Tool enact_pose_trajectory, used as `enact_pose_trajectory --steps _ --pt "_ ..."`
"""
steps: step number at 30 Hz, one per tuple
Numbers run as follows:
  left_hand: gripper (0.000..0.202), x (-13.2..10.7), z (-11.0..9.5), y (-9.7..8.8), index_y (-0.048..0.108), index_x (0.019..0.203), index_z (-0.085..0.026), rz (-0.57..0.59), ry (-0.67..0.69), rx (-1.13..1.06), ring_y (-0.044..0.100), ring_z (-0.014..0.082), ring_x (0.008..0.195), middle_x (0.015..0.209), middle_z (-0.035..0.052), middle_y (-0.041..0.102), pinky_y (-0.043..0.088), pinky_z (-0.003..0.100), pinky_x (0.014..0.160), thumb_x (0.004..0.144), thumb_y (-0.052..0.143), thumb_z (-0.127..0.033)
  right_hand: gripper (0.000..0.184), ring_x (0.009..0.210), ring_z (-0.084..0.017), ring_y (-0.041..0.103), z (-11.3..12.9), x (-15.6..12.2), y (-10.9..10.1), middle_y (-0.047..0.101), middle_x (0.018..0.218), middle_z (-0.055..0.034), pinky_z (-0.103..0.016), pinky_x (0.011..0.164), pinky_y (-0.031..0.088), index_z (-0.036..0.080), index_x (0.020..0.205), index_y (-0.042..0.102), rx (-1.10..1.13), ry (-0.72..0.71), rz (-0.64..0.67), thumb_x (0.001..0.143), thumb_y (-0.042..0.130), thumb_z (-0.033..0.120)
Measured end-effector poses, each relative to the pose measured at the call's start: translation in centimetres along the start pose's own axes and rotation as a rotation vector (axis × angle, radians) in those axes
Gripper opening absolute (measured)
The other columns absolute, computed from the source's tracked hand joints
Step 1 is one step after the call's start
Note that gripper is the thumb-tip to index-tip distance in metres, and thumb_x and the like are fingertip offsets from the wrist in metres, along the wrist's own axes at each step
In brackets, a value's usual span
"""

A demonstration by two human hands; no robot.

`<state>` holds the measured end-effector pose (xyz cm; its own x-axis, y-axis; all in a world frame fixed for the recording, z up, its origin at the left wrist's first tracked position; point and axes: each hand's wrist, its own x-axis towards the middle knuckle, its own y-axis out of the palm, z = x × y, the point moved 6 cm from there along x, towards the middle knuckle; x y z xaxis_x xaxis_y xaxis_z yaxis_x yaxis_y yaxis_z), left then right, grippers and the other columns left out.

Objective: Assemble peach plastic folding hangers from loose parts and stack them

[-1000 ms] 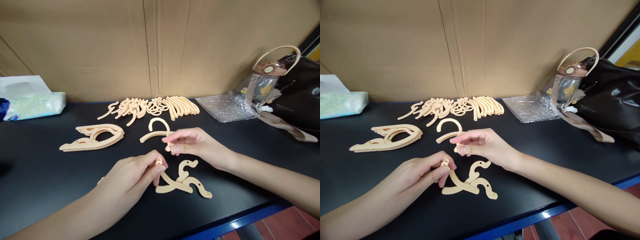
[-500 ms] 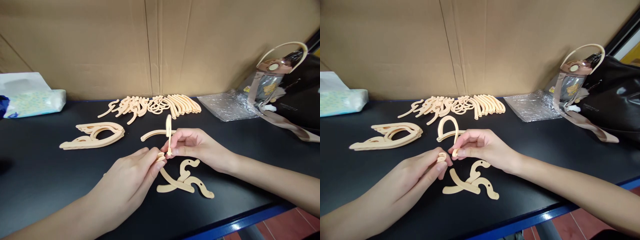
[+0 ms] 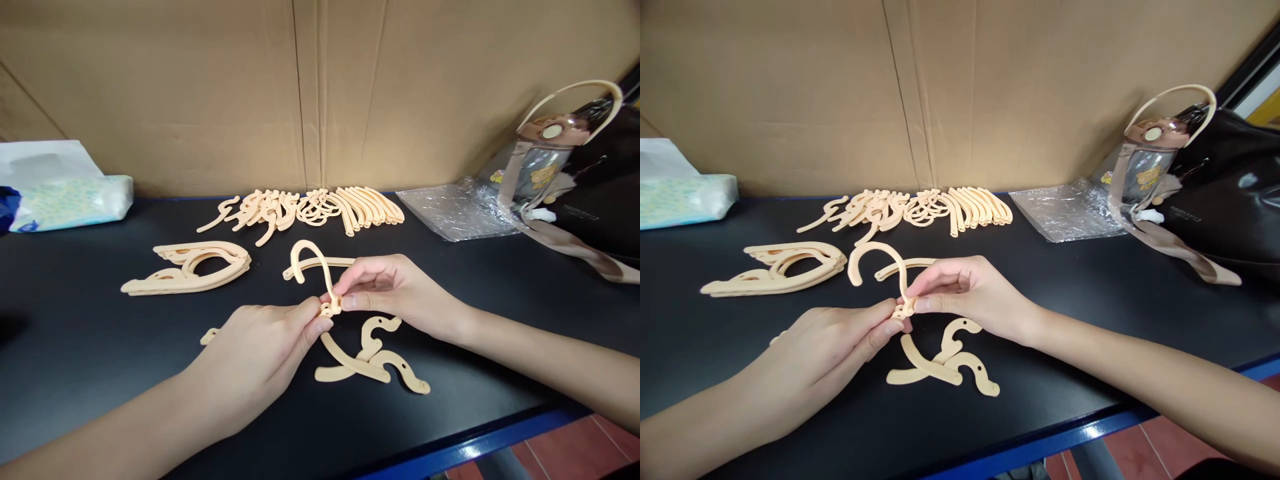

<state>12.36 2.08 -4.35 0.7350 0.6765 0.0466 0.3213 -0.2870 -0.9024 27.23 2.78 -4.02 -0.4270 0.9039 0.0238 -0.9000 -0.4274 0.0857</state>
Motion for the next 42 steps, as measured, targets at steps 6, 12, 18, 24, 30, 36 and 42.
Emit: enact_pose_trajectory --steps 6,12,18,24,30,36,42 --pt "0.038 0.3 -0.2 0.1 0.044 0.082 -0.023 0.011 0.134 -0.037 0.047 0.0119 0.048 0.060 -0.0066 0.051 0.023 0.027 0.048 0.105 0.020 -0.041 0.011 0.080 -0.012 0.068 0.1 -0.1 -0.2 0.069 0.078 0.0022 -0.026 0.081 0.054 0.017 0.081 0.065 -0.054 -0.005 -0.012 0.079 0.075 0.014" --pt "0.035 0.2 -0.1 0.2 0.041 0.079 -0.022 -0.003 0.155 0.006 0.046 0.0114 0.047 0.060 -0.0070 0.048 0.023 0.027 0.049 0.105 0.024 -0.039 0.017 0.079 -0.012 0.068 0.1 -0.2 -0.3 0.069 0.082 0.0018 -0.028 0.081 0.054 0.018 0.082 0.061 -0.103 0.048 -0.025 0.076 0.077 0.018" --pt "0.036 0.4 -0.2 0.3 0.039 0.076 -0.022 -0.038 0.146 0.084 0.042 0.0118 0.044 0.056 -0.0070 0.046 0.018 0.028 0.047 0.105 0.025 -0.039 0.018 0.081 -0.013 0.069 0.3 -0.2 -0.3 0.070 0.083 0.0014 -0.028 0.082 0.054 0.018 0.093 0.066 -0.150 0.056 -0.061 0.077 0.074 0.016" --pt "0.037 0.7 -0.3 0.3 0.044 0.080 -0.022 -0.028 0.122 0.142 0.040 0.0126 0.041 0.054 -0.0065 0.046 0.017 0.028 0.046 0.104 0.021 -0.040 0.006 0.073 -0.012 0.064 0.3 -0.4 -0.1 0.068 0.081 0.0008 -0.026 0.071 0.051 0.018 0.080 0.070 -0.262 -0.013 -0.066 0.081 0.070 0.023" --pt "0.036 0.8 -0.1 0.4 0.042 0.078 -0.023 -0.010 0.025 0.212 0.045 0.0147 0.042 0.053 -0.0054 0.048 0.018 0.027 0.046 0.103 0.022 -0.041 0.009 0.067 -0.012 0.056 0.7 -0.7 -0.2 0.068 0.081 -0.0003 -0.026 0.064 0.045 0.019 0.081 0.071 -0.436 -0.068 -0.097 0.086 0.067 0.025" --pt "0.034 0.9 0.1 0.6 0.044 0.080 -0.023 -0.032 -0.053 0.233 0.045 0.0156 0.039 0.050 -0.0059 0.046 0.019 0.026 0.045 0.102 0.024 -0.038 0.009 0.065 -0.011 0.051 1.0 -1.0 0.2 0.064 0.074 0.0017 -0.025 0.060 0.039 0.018 0.079 0.070 -0.619 -0.131 -0.163 0.087 0.064 0.017" --pt "0.039 1.2 0.2 -0.6 0.046 0.078 -0.023 -0.025 -0.101 0.225 0.050 0.0164 0.045 0.052 -0.0037 0.050 0.027 0.027 0.047 0.101 0.021 -0.041 0.009 0.068 -0.012 0.056 0.1 -0.4 0.1 0.065 0.077 0.0007 -0.025 0.064 0.046 0.018 0.081 0.071 -0.480 -0.105 -0.123 0.085 0.068 0.025"
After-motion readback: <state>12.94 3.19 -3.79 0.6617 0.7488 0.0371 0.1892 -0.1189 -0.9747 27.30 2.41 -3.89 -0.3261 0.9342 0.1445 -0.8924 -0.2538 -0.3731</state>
